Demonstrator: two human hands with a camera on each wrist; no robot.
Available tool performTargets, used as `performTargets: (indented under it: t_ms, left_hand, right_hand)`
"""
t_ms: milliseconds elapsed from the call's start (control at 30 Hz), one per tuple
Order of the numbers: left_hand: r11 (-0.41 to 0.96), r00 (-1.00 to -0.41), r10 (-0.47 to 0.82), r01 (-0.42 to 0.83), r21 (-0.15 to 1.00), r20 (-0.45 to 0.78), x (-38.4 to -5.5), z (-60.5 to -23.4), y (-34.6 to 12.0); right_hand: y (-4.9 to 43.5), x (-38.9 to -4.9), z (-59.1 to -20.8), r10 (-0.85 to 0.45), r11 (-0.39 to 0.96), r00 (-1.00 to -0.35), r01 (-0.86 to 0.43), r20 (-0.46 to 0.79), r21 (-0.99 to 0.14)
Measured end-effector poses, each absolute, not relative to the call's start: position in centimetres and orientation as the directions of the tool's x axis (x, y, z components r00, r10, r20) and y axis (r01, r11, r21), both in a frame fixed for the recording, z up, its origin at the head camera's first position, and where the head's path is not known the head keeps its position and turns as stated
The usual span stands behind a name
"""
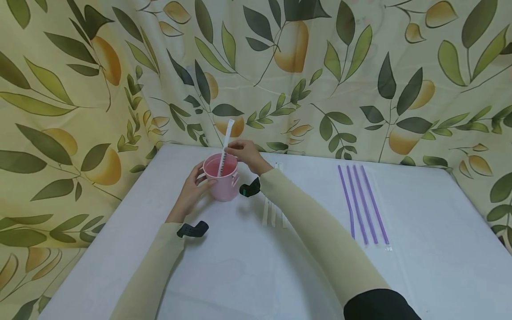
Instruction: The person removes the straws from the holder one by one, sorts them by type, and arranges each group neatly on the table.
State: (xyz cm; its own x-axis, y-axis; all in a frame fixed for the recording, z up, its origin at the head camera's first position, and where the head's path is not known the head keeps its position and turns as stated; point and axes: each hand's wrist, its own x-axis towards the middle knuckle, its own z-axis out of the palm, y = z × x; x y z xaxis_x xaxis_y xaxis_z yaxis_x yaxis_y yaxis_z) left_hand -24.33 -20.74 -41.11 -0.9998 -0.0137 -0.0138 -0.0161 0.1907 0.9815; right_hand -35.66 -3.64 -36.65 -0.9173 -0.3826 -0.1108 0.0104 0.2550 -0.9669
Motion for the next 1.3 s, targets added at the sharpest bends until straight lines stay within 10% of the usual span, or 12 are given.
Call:
performTargets:
  t_ms: [1300]
  left_hand:
    - [0.203, -0.999, -0.042, -0.006, 0.979, 0.003, -24.8, -42.0, -20.8]
  right_hand:
    - [-4.1, -35.5, -35.2, -0.321, 0.124, -0.947, -0.032, -0.009, -0.992]
